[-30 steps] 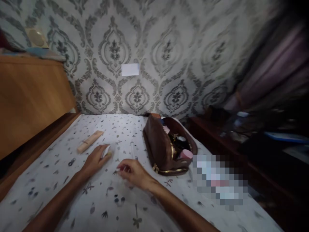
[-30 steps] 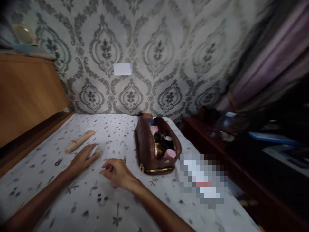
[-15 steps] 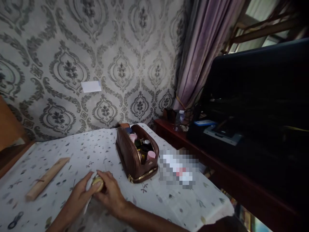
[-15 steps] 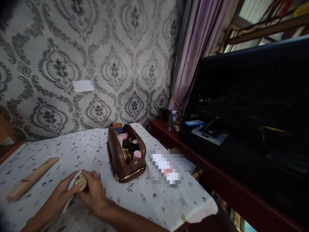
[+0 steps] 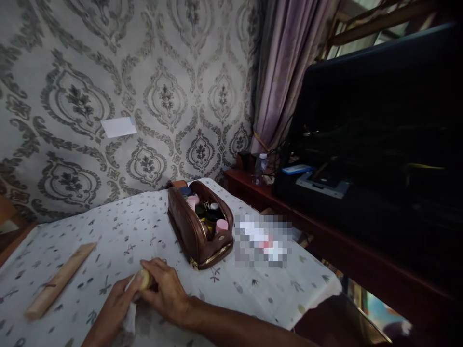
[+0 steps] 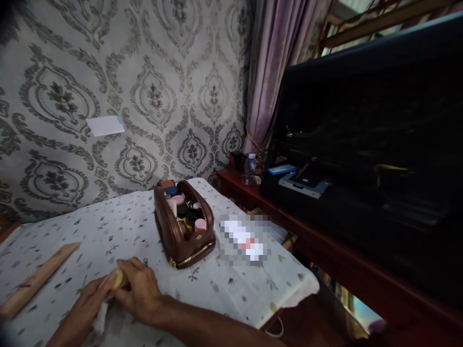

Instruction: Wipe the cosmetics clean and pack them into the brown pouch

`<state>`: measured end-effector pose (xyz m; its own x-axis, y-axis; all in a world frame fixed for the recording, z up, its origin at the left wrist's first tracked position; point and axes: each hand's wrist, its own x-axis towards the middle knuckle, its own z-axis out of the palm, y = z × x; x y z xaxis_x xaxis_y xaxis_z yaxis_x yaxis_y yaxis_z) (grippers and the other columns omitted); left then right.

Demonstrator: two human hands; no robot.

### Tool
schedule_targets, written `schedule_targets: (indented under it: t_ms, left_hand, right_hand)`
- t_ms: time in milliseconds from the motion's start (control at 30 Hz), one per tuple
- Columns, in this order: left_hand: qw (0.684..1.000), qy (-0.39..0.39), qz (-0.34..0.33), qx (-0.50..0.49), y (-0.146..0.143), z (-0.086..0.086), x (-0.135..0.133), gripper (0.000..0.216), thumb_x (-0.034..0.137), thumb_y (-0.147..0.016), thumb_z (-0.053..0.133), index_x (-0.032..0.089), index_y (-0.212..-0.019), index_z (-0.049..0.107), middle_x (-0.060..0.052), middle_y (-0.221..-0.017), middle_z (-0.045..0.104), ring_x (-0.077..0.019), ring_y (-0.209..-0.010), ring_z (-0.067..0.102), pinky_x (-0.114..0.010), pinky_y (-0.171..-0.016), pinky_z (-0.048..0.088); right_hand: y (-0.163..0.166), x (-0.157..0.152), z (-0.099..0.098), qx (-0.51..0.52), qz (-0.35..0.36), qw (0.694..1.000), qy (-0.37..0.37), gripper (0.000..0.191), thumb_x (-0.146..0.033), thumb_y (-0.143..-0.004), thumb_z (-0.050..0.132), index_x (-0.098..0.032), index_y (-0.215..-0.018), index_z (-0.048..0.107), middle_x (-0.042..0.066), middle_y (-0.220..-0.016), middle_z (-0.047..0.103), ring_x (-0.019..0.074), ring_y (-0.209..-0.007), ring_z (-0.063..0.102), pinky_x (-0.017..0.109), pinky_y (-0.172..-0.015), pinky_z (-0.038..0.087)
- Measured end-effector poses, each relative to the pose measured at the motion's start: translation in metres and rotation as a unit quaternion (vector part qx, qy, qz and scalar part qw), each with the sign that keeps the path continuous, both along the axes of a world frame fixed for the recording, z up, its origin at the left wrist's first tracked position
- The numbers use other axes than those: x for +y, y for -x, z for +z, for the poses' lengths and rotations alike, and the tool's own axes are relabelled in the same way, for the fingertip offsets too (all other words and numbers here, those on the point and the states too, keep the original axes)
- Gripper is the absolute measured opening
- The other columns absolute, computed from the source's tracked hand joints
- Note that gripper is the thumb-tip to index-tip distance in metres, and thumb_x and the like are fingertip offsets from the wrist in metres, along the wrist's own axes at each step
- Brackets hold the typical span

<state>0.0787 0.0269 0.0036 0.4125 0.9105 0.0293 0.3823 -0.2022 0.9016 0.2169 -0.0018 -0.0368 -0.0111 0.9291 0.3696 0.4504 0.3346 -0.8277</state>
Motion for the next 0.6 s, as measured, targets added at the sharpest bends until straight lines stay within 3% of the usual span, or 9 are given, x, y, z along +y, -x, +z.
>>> schedule_targets:
  t_ms: [167,300,367,500,600]
  left_hand:
    - [0.998,-0.057,0.008,0.029,0.000,-0.006,0.003,0.054,0.072,-0.075,0.055,0.020,-0.072,0.070,-0.004,-0.065,0.070,-0.0292,-0.082,0.069,-0.036,-0.083,0.057]
    - [0.987,-0.112,0.067,0.097,0.007,-0.019,0.009,0.052,0.070,-0.076,0.054,0.019,-0.082,0.066,-0.001,-0.059,0.066,-0.0251,-0.065,0.067,-0.031,-0.063,0.057]
    - [0.983,-0.136,0.065,0.108,0.010,-0.024,0.009,0.050,0.067,-0.080,0.051,0.020,-0.088,0.063,0.000,-0.062,0.067,-0.0229,-0.060,0.066,-0.029,-0.057,0.055]
    - [0.965,-0.236,0.044,0.109,0.010,-0.030,0.006,0.042,0.059,-0.084,0.049,0.021,-0.098,0.061,-0.004,-0.086,0.072,-0.0238,-0.078,0.070,-0.031,-0.069,0.057]
    - [0.946,-0.302,0.018,0.117,0.011,-0.029,0.002,0.032,0.051,-0.088,0.049,0.022,-0.098,0.061,-0.004,-0.094,0.070,-0.0232,-0.089,0.069,-0.031,-0.076,0.056]
  right_hand:
    - [-0.005,0.001,0.004,-0.052,-0.009,0.999,0.013,0.053,-0.024,-0.076,0.071,-0.023,-0.128,0.058,0.004,-0.105,0.062,0.0199,-0.088,0.063,0.029,-0.081,0.053]
    - [-0.009,-0.002,0.010,-0.088,-0.007,0.994,0.063,0.041,-0.027,-0.072,0.075,-0.022,-0.111,0.065,0.004,-0.101,0.062,0.0199,-0.084,0.062,0.028,-0.076,0.051]
    - [-0.009,-0.002,0.012,-0.095,0.006,0.992,0.080,0.038,-0.030,-0.070,0.078,-0.021,-0.105,0.067,0.004,-0.100,0.063,0.0204,-0.085,0.062,0.027,-0.077,0.050]
    - [-0.007,0.001,0.016,-0.079,0.005,0.992,0.103,0.024,-0.025,-0.065,0.078,-0.016,-0.086,0.068,0.001,-0.084,0.062,0.0179,-0.079,0.059,0.025,-0.075,0.047]
    - [-0.009,0.000,0.026,-0.016,0.006,0.987,0.161,0.018,-0.017,-0.060,0.077,-0.016,-0.066,0.060,-0.007,-0.062,0.049,0.0121,-0.066,0.051,0.021,-0.064,0.042]
